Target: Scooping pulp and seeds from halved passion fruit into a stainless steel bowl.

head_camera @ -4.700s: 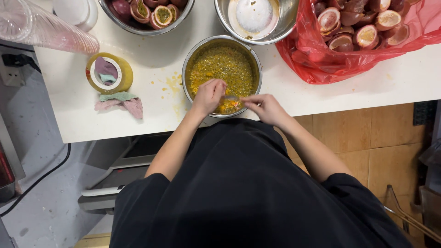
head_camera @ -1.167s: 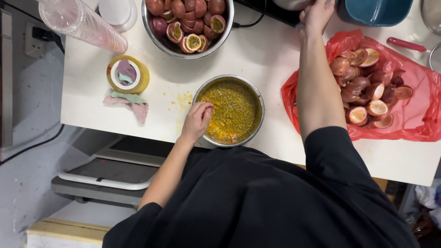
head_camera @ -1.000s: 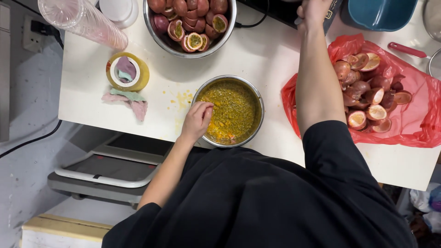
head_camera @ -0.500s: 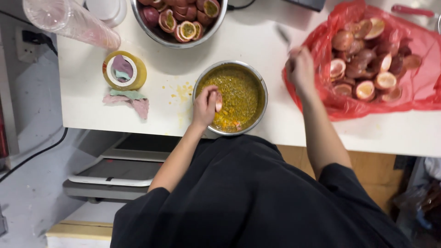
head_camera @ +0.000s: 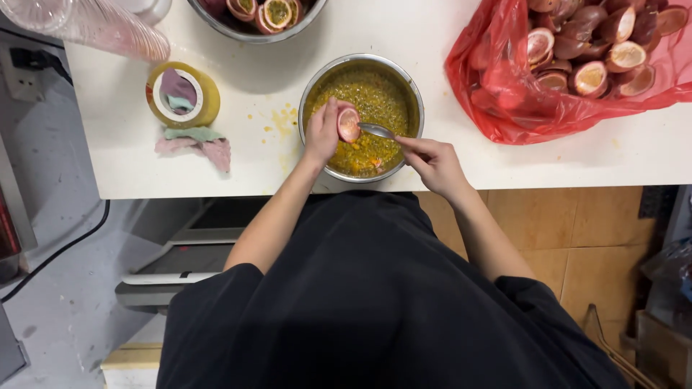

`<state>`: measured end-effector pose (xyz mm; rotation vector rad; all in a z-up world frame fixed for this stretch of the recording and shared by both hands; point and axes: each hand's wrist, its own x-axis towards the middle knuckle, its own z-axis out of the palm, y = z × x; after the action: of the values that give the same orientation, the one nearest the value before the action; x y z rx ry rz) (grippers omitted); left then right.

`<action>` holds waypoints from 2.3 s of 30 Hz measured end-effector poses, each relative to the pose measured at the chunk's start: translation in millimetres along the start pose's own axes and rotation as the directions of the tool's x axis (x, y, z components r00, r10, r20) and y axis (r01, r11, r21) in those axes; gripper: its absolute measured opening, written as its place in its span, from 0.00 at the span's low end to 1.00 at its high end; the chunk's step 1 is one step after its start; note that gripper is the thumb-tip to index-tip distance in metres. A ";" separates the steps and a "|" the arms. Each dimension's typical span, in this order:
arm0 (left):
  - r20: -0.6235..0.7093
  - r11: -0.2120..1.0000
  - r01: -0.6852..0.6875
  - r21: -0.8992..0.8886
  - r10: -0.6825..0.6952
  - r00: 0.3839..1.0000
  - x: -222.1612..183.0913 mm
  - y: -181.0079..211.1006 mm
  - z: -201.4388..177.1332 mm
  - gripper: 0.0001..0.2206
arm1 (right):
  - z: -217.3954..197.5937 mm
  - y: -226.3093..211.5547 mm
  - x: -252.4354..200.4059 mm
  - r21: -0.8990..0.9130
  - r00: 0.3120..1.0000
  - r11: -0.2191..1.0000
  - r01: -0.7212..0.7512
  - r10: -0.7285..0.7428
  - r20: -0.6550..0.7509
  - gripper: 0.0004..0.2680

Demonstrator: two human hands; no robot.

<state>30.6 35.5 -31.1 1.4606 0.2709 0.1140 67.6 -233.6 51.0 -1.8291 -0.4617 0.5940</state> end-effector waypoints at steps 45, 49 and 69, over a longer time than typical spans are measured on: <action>-0.214 0.963 -0.043 0.266 0.102 0.971 -21.2 7.6 38.6 0.21 | -31.6 -15.5 8.4 -0.622 0.941 0.706 0.339 -0.240 0.240 0.10; -0.165 0.949 -0.036 0.314 0.091 0.982 -22.5 10.2 28.5 0.21 | -20.4 -2.1 11.6 -0.441 0.962 0.857 0.267 -0.213 0.168 0.10; -0.278 0.785 -0.032 0.619 0.257 0.926 -72.8 11.5 -25.1 0.21 | 63.7 13.9 25.8 -0.242 0.908 0.905 0.349 -0.263 0.325 0.13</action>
<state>-44.9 43.5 -13.7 2.1109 0.5180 0.4540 50.1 -175.3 16.2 -1.9008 -1.0672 0.5919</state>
